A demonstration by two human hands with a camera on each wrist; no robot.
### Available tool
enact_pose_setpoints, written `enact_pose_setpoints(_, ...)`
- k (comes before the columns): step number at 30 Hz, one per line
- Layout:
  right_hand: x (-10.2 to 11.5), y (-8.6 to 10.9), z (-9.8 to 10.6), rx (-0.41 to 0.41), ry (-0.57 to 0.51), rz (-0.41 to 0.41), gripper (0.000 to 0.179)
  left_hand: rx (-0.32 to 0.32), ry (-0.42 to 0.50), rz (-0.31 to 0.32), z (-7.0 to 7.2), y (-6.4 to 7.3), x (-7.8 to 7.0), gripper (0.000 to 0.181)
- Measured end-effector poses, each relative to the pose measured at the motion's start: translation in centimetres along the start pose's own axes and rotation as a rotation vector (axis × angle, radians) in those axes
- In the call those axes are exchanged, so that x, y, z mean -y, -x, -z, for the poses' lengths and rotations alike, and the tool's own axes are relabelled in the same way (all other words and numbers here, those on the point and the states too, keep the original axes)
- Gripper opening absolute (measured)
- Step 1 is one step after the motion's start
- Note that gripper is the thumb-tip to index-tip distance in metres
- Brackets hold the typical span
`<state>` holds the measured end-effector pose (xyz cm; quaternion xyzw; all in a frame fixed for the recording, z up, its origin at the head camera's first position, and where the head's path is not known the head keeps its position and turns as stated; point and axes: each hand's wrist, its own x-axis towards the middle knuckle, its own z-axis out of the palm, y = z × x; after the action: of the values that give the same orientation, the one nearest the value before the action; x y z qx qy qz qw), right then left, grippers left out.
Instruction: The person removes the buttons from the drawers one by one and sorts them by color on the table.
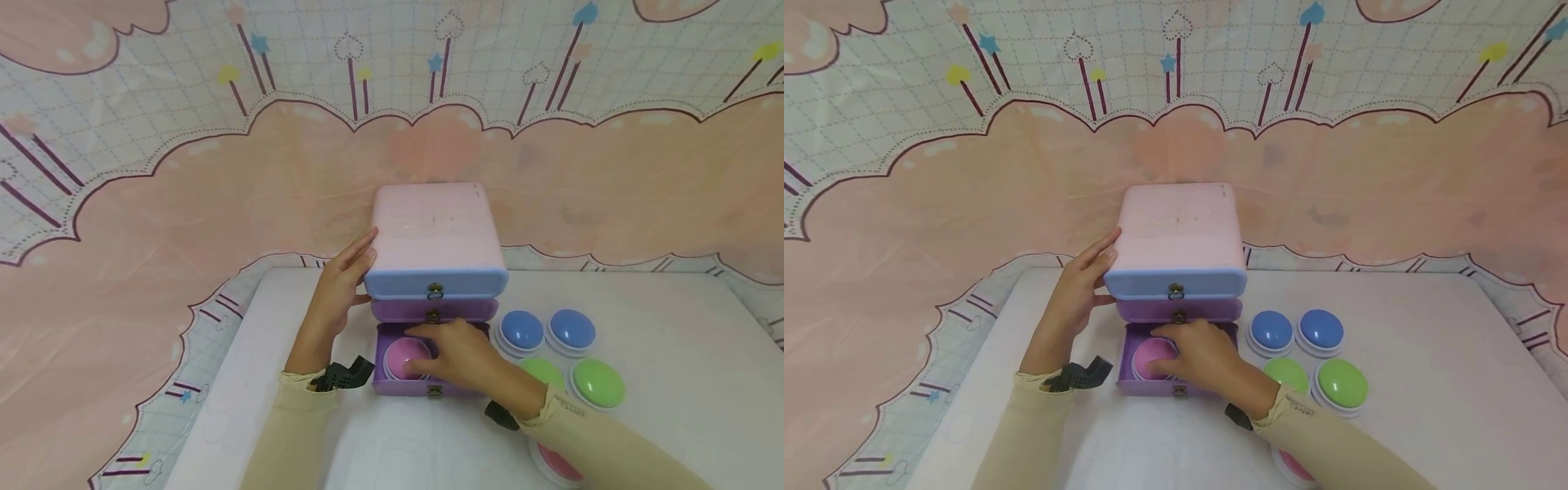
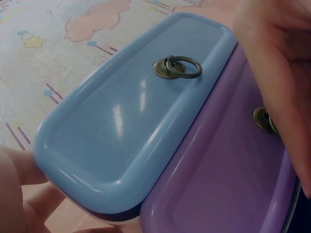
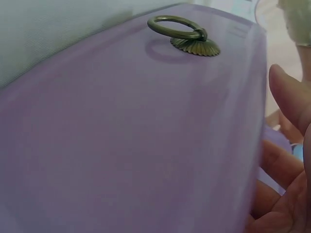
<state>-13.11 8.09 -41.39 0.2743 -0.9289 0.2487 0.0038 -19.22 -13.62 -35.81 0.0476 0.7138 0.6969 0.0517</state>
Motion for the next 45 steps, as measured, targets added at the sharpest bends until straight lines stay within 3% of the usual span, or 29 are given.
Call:
enact_pose_setpoints(7, 0.2, -1.0, -1.1, 0.012, 0.004, 0.023, 0.049, 0.004, 0.017, -0.002, 0.2, 0.0, 0.1, 0.046)
enact_pose_setpoints(22, 0.1, -2.2, -2.3, 0.147, -0.005, -0.019, 0.049, -0.001, 0.004, 0.000, 0.1, 0.0, 0.0, 0.046)
enact_pose_setpoints(35, -0.1, -1.6, -1.8, 0.083, 0.003, -0.093, 0.053, 0.004, 0.020, 0.003, 0.1, 0.0, -0.1, 0.046)
enact_pose_setpoints(45, -0.8, -1.3, -1.9, 0.080, 0.002, -0.053, 0.060, 0.005, 0.024, 0.005, 0.2, -0.1, 0.0, 0.046)
